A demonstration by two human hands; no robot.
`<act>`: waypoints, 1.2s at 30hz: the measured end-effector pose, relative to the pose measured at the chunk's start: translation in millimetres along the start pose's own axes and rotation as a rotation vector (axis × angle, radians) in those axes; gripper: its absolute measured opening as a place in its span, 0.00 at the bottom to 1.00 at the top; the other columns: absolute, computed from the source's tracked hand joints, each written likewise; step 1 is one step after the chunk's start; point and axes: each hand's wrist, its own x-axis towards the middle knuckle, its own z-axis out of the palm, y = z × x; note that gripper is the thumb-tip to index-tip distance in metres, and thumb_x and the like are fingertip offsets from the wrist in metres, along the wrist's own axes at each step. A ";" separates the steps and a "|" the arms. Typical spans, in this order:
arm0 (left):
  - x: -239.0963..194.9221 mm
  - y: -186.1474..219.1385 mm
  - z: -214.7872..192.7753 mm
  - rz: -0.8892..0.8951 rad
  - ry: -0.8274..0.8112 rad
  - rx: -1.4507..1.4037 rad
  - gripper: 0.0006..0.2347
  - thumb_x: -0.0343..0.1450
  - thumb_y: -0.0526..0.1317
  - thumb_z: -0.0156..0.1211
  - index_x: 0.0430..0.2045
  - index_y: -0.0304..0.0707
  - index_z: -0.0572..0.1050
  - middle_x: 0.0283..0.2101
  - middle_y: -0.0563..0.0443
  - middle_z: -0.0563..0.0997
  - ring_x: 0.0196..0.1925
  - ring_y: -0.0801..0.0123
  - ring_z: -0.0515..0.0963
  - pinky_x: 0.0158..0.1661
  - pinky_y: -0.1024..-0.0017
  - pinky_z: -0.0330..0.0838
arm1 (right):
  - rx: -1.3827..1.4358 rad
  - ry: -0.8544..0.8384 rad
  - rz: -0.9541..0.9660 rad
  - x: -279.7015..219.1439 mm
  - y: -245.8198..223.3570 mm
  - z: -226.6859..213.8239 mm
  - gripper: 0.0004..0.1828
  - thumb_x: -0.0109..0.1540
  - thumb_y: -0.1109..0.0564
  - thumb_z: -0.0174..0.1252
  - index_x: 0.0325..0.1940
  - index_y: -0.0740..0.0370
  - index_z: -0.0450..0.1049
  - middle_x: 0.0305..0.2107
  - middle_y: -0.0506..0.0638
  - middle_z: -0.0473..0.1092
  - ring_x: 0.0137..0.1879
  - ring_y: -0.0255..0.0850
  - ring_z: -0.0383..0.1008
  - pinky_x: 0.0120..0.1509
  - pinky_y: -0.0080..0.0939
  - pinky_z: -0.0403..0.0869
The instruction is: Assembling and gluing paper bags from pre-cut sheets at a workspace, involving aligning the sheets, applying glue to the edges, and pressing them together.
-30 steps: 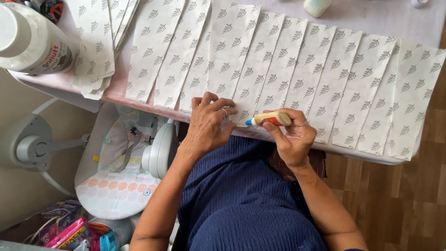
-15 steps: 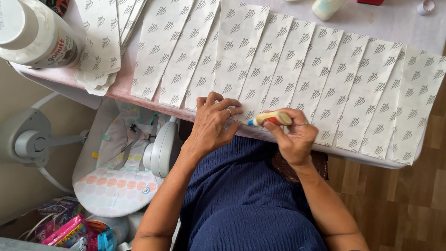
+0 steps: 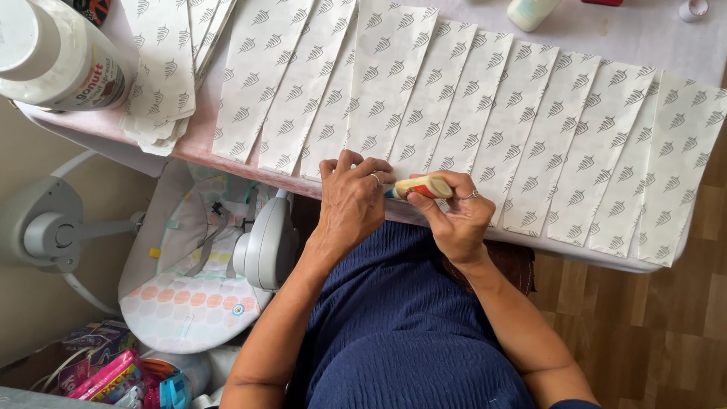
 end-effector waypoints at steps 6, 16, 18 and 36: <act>-1.8 -2.5 4.3 0.027 0.032 0.033 0.09 0.64 0.28 0.57 0.27 0.42 0.84 0.39 0.54 0.84 0.46 0.62 0.71 0.50 0.58 0.57 | -0.001 0.007 0.021 1.7 -19.6 -18.7 0.15 0.58 0.71 0.69 0.44 0.77 0.71 0.35 0.68 0.78 0.45 0.53 0.82 0.48 0.49 0.79; -3.2 -39.4 -26.8 0.093 0.208 0.128 0.04 0.63 0.35 0.70 0.26 0.47 0.83 0.36 0.58 0.82 0.42 0.64 0.72 0.45 0.61 0.60 | 0.015 0.030 -0.032 9.0 -19.6 -13.9 0.15 0.61 0.70 0.66 0.47 0.77 0.70 0.37 0.70 0.76 0.44 0.54 0.81 0.53 0.49 0.78; -4.4 -44.5 -29.4 0.078 0.162 0.145 0.03 0.61 0.36 0.71 0.24 0.45 0.83 0.36 0.57 0.82 0.43 0.62 0.71 0.46 0.60 0.60 | 0.040 0.018 -0.012 14.7 -22.6 1.5 0.15 0.59 0.69 0.68 0.45 0.77 0.69 0.36 0.68 0.77 0.45 0.52 0.82 0.52 0.46 0.78; -10.3 -51.3 -42.6 0.024 0.043 -0.051 0.13 0.55 0.39 0.66 0.32 0.50 0.84 0.43 0.59 0.82 0.45 0.60 0.69 0.47 0.59 0.57 | 0.064 -0.125 -0.078 28.1 -11.2 55.1 0.15 0.56 0.69 0.72 0.41 0.77 0.73 0.33 0.66 0.79 0.44 0.52 0.82 0.45 0.44 0.79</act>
